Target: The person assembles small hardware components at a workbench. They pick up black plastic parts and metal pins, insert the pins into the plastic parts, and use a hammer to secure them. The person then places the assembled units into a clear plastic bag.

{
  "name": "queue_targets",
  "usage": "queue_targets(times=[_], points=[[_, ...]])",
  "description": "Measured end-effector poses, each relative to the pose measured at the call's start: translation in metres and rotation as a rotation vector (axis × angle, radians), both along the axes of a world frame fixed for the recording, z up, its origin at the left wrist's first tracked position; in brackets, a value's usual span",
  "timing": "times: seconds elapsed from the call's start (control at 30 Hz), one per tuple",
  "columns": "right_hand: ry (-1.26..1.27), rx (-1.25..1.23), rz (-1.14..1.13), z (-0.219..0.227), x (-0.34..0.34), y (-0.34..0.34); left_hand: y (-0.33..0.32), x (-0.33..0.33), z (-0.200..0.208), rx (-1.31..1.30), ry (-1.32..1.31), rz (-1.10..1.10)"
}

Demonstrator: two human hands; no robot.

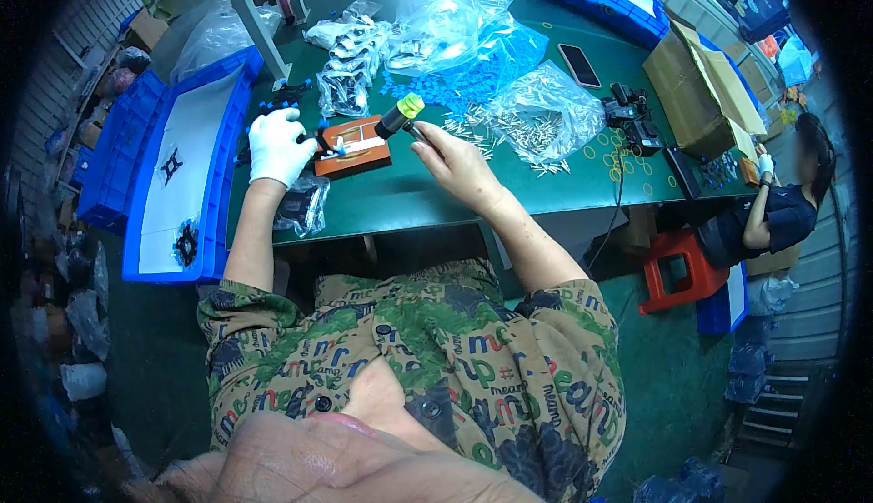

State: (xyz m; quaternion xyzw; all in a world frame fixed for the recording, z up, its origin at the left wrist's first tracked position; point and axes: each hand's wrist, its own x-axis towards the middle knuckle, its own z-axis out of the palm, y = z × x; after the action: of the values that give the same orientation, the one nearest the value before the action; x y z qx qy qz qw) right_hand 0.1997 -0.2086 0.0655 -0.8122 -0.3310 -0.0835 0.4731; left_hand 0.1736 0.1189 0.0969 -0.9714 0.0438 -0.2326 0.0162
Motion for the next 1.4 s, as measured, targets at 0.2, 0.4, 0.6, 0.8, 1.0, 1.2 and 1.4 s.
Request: queue_targets(times=[0.2, 0.4, 0.6, 0.8, 1.0, 1.2, 1.4], points=[[-0.001, 0.036, 0.012, 0.000, 0.002, 0.003, 0.002, 0.009, -0.031, -0.049, -0.219, -0.114], [0.005, 0.016, 0.031, 0.006, -0.002, 0.009, -0.002, 0.020, -0.068, -0.106, -0.307, -0.116], [0.005, -0.008, 0.040, 0.018, 0.010, 0.017, -0.009, 0.020, -0.070, -0.134, -0.378, -0.167], [-0.182, -0.112, 0.091, 0.029, 0.027, 0.039, -0.020, 0.012, -0.058, -0.171, -0.330, -0.162], [-0.376, 0.233, 0.055, 0.087, 0.037, 0.056, -0.021, 0.010, -0.053, -0.154, -0.241, -0.095], [-0.263, -0.403, 0.086, 0.076, 0.034, 0.043, -0.025, 0.012, -0.058, -0.191, -0.353, -0.147], [-0.233, -0.170, 0.057, 0.058, 0.029, 0.025, -0.018, 0.008, -0.056, -0.119, -0.264, -0.136]])
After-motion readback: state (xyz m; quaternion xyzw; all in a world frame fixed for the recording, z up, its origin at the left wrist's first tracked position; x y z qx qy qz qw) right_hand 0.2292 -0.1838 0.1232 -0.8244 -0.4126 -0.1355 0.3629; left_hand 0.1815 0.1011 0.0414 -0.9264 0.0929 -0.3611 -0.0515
